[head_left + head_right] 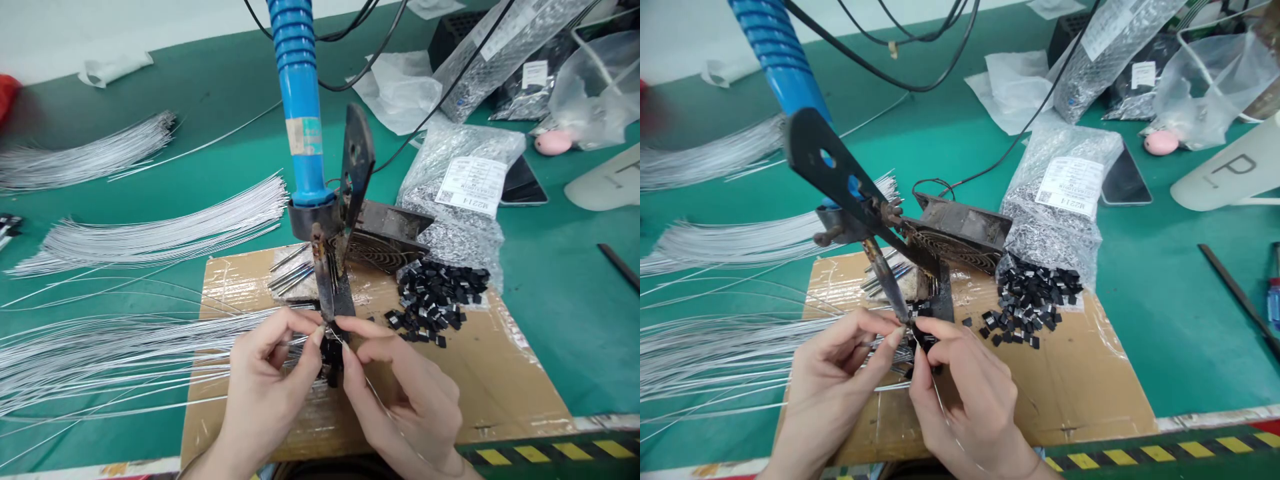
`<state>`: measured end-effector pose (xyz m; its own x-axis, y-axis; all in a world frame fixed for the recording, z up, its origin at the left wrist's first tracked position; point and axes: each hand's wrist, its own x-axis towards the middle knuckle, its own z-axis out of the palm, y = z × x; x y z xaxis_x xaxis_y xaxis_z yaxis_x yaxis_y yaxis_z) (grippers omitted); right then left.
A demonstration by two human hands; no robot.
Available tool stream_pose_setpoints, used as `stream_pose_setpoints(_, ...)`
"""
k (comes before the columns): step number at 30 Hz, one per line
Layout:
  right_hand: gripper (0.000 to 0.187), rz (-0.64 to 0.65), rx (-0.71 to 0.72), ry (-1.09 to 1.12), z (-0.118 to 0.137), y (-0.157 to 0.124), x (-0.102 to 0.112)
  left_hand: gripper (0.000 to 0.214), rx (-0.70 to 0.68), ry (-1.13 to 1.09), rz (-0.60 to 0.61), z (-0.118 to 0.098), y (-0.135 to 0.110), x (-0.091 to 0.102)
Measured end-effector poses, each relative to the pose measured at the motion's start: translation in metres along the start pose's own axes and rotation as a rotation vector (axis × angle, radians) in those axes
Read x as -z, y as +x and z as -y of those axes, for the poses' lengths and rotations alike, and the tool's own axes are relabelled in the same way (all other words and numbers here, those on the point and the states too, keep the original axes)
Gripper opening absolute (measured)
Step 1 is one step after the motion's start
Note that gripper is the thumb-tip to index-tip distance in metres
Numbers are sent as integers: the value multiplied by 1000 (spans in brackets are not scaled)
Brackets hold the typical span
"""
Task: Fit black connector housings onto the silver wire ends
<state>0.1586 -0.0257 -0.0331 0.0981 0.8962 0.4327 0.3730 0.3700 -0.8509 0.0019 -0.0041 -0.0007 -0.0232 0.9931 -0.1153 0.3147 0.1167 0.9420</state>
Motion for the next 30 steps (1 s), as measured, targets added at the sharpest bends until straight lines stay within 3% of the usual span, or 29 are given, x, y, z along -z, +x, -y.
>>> stream_pose_setpoints(30,22,-36,81,-3,4,8,-1,14,-39,21,-15,5,-3,1)
